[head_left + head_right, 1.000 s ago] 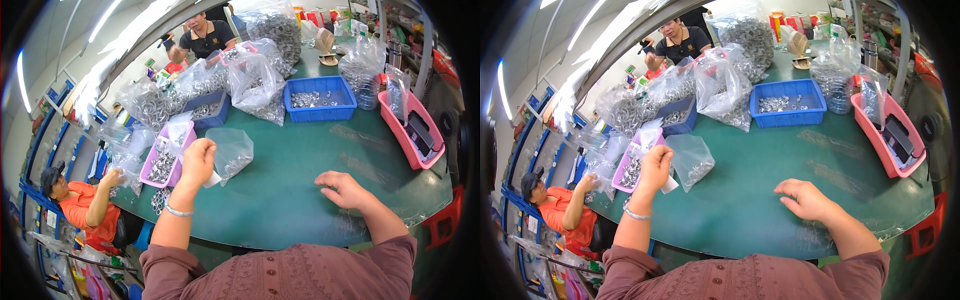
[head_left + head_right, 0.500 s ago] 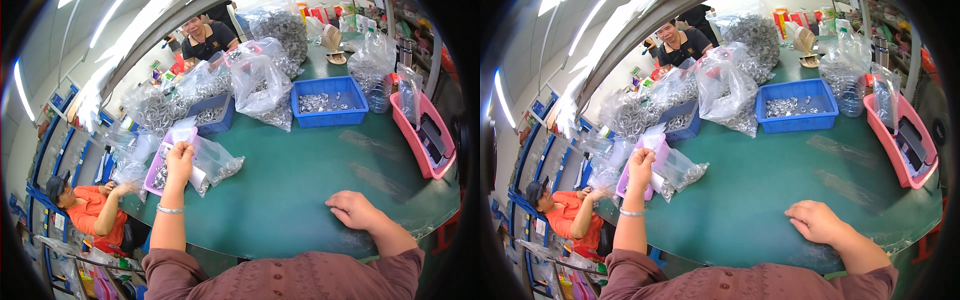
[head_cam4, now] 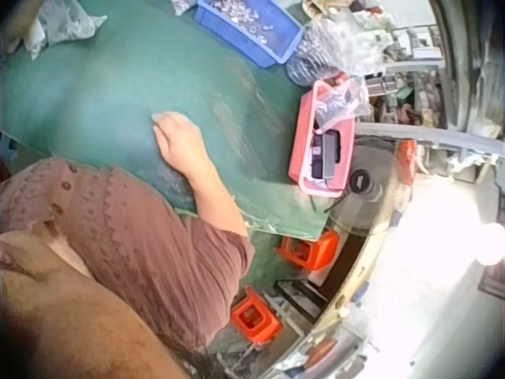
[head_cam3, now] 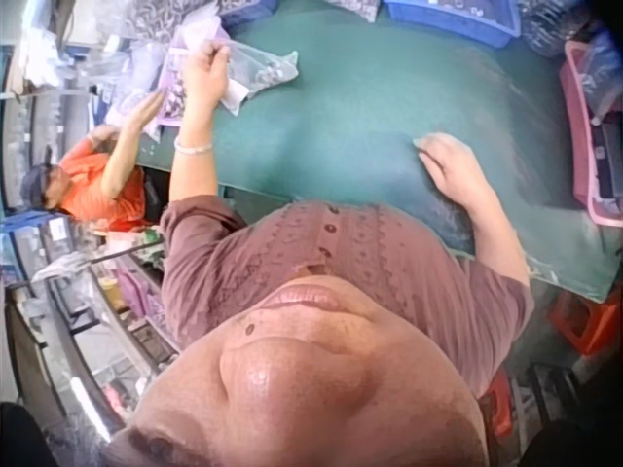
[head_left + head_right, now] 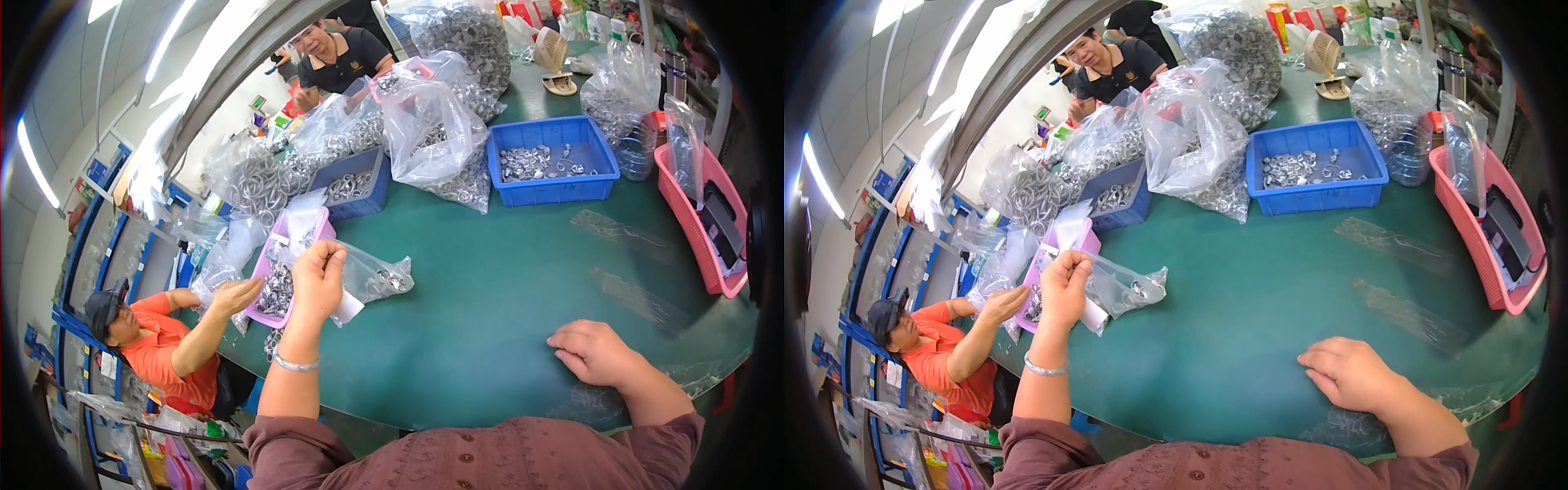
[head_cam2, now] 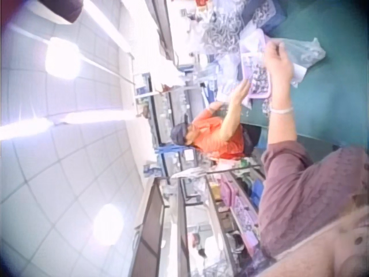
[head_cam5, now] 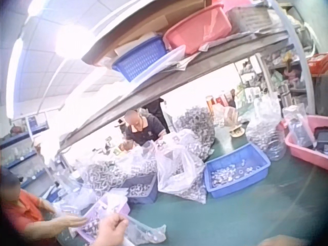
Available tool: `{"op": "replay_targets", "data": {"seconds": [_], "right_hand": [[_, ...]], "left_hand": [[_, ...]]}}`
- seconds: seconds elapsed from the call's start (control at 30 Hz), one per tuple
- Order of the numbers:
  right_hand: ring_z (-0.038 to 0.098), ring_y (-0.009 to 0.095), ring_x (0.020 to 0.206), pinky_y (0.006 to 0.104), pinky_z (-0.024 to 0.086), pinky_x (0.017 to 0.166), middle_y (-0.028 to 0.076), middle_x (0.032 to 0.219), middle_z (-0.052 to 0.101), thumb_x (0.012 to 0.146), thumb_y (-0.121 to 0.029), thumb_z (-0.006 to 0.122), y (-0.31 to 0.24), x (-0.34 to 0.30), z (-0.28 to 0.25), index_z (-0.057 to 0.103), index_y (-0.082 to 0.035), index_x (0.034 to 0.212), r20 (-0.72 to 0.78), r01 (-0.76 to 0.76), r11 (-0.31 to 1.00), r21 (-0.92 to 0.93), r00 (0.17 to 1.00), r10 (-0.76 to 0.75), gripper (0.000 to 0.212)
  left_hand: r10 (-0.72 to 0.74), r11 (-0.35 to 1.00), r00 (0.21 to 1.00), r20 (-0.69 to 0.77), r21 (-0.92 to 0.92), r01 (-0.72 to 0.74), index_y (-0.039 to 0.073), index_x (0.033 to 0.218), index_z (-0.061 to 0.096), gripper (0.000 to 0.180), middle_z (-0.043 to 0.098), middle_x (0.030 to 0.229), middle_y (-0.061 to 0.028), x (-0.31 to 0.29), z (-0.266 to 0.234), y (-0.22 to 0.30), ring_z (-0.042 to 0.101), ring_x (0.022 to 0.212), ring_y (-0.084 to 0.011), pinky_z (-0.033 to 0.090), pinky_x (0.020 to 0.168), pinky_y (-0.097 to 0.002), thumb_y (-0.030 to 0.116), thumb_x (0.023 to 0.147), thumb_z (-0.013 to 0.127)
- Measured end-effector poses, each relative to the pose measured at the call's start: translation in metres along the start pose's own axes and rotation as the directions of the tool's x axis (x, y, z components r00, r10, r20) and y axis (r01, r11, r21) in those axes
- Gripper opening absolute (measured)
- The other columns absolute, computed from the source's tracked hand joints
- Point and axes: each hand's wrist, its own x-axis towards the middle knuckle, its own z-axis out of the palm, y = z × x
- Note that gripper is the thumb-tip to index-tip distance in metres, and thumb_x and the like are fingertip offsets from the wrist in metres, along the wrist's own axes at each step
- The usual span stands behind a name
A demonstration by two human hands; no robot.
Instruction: The person counts out metal key rings by hand, writes on a small piece of paper, and then places the key rings into a plastic bag.
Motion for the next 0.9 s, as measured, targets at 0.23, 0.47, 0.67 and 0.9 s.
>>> {"op": "replay_targets", "data": {"seconds": [0.23,0.47,0.67,0.9], "right_hand": [[0.062,0.029,0.082,0.0374,0.051,0.070,0.010,0.091,0.065,0.078,-0.008,0.063,0.000,0.002,-0.001,0.065,-0.005,0.093,0.012,-0.018,1.000,0.006,1.000,0.018,0.016],[0.062,0.029,0.082,0.0373,0.051,0.070,0.010,0.091,0.065,0.078,-0.008,0.064,0.001,-0.001,0.001,0.065,-0.005,0.093,0.020,-0.016,1.000,0.005,1.000,0.016,0.016],[0.062,0.029,0.083,0.0374,0.051,0.070,0.009,0.090,0.065,0.078,-0.009,0.064,0.002,0.002,0.000,0.065,-0.005,0.094,0.021,-0.011,1.000,-0.007,1.000,0.011,0.016],[0.062,0.029,0.084,0.0374,0.051,0.071,0.009,0.091,0.065,0.077,-0.009,0.064,0.000,0.001,0.000,0.065,-0.004,0.093,0.036,-0.021,1.000,-0.016,0.999,0.021,0.016]], "left_hand": [[0.105,0.994,0.994,0.011,0.026,-0.105,0.000,0.085,0.060,0.004,0.054,0.066,0.0010,-0.002,0.011,0.010,0.047,0.059,-0.0050,0.039,0.054,-0.0212,0.002,0.086,0.057],[0.107,0.994,0.991,0.079,0.017,-0.108,0.000,0.084,0.059,0.002,0.056,0.070,-0.0046,-0.016,0.015,0.010,0.051,0.063,-0.0108,0.042,0.057,-0.0250,0.000,0.084,0.058],[0.176,0.978,0.976,0.125,0.089,-0.188,0.000,0.082,0.059,0.001,0.056,0.070,-0.0081,-0.022,0.018,0.020,0.052,0.060,-0.0170,0.042,0.056,-0.0276,-0.001,0.082,0.059],[0.210,0.966,0.961,0.180,0.114,-0.233,0.001,0.083,0.059,0.002,0.054,0.070,-0.0062,-0.032,0.018,0.027,0.050,0.060,-0.0152,0.040,0.055,-0.0270,-0.001,0.082,0.059]]}}
